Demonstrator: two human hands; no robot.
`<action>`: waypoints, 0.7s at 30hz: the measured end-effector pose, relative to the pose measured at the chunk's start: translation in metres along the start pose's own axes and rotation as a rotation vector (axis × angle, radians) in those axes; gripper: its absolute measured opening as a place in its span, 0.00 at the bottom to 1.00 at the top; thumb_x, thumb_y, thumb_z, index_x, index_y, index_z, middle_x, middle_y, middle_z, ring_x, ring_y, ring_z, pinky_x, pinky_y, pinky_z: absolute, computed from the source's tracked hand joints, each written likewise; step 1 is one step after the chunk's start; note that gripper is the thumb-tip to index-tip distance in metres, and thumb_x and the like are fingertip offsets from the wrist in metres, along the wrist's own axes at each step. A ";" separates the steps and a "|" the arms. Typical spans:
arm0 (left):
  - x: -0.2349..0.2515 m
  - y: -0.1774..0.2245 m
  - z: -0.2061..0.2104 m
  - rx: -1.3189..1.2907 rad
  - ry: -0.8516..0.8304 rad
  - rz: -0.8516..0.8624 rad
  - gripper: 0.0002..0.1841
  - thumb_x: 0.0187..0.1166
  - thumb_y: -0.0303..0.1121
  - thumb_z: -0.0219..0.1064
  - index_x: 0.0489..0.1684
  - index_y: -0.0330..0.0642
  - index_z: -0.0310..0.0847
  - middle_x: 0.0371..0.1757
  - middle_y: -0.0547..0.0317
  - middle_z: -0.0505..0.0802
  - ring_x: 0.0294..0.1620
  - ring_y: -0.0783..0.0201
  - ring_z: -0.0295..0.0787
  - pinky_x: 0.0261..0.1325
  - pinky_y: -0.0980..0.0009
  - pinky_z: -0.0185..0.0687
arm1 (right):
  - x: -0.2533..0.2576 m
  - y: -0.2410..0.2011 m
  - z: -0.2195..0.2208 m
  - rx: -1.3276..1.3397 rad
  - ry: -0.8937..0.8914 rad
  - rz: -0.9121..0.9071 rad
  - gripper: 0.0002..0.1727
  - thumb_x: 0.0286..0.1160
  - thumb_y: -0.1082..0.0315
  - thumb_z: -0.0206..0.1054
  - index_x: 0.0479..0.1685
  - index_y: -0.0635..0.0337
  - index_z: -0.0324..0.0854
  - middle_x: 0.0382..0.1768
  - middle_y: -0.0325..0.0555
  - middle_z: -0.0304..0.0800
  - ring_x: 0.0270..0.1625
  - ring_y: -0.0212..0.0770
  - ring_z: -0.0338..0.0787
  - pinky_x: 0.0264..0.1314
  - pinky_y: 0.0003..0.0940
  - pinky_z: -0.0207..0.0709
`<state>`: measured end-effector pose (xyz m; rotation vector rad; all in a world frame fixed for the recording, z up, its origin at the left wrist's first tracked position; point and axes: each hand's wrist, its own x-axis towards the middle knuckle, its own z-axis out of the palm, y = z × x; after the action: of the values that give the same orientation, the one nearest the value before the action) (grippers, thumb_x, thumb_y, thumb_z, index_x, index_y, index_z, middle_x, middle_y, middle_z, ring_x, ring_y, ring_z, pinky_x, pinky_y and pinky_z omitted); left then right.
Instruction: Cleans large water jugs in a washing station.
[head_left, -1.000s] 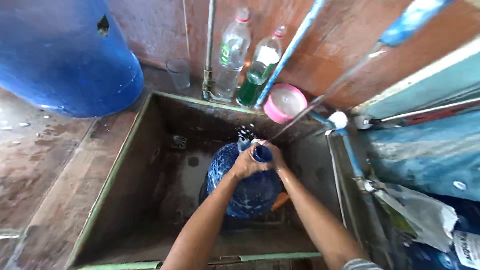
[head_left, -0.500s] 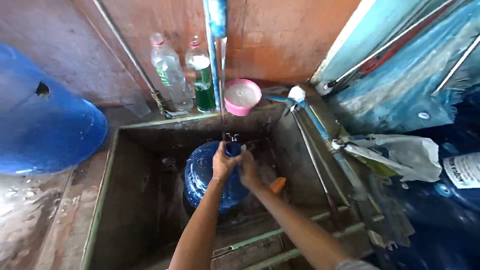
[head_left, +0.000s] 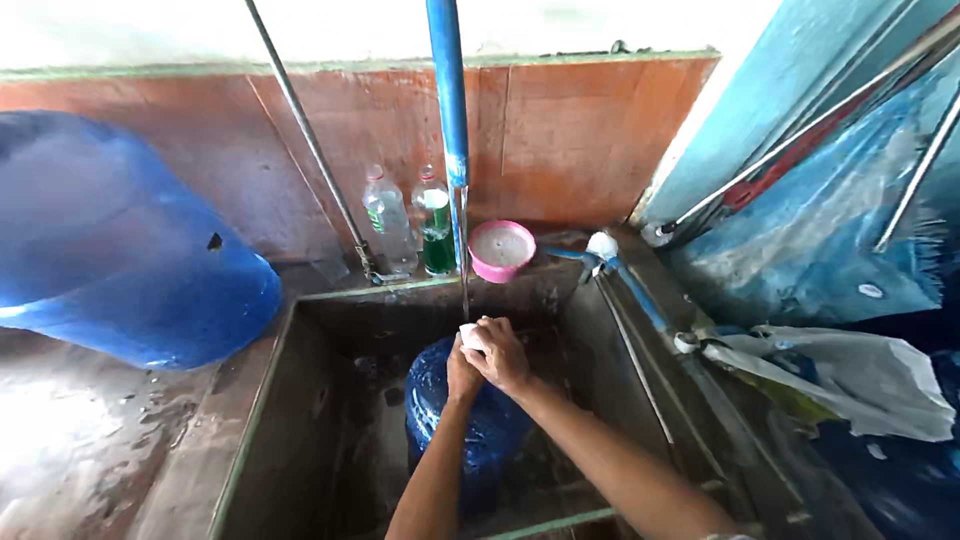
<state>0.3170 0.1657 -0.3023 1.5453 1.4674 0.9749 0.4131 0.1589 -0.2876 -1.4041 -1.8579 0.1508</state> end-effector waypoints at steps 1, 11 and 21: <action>0.003 0.001 -0.001 0.034 -0.004 -0.033 0.25 0.82 0.28 0.64 0.75 0.22 0.71 0.65 0.31 0.88 0.71 0.45 0.84 0.79 0.51 0.72 | 0.005 0.003 0.005 -0.022 0.038 -0.028 0.13 0.67 0.62 0.75 0.41 0.64 0.92 0.47 0.59 0.95 0.58 0.64 0.90 0.59 0.57 0.83; 0.021 0.000 -0.006 0.129 -0.080 -0.138 0.29 0.74 0.27 0.74 0.72 0.18 0.72 0.66 0.28 0.87 0.72 0.44 0.83 0.79 0.53 0.71 | 0.062 -0.003 -0.012 -0.115 -0.530 0.167 0.22 0.82 0.56 0.58 0.42 0.67 0.90 0.48 0.62 0.93 0.64 0.63 0.88 0.59 0.63 0.78; 0.028 -0.010 -0.019 0.035 -0.145 -0.132 0.45 0.56 0.42 0.86 0.76 0.29 0.72 0.64 0.34 0.88 0.69 0.46 0.84 0.75 0.48 0.75 | 0.058 0.039 -0.034 0.393 -0.204 0.430 0.24 0.85 0.54 0.63 0.51 0.73 0.84 0.47 0.64 0.89 0.53 0.55 0.89 0.61 0.51 0.80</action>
<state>0.2972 0.1947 -0.3034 1.4909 1.4706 0.7480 0.4599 0.2115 -0.2545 -1.5216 -1.5422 0.8536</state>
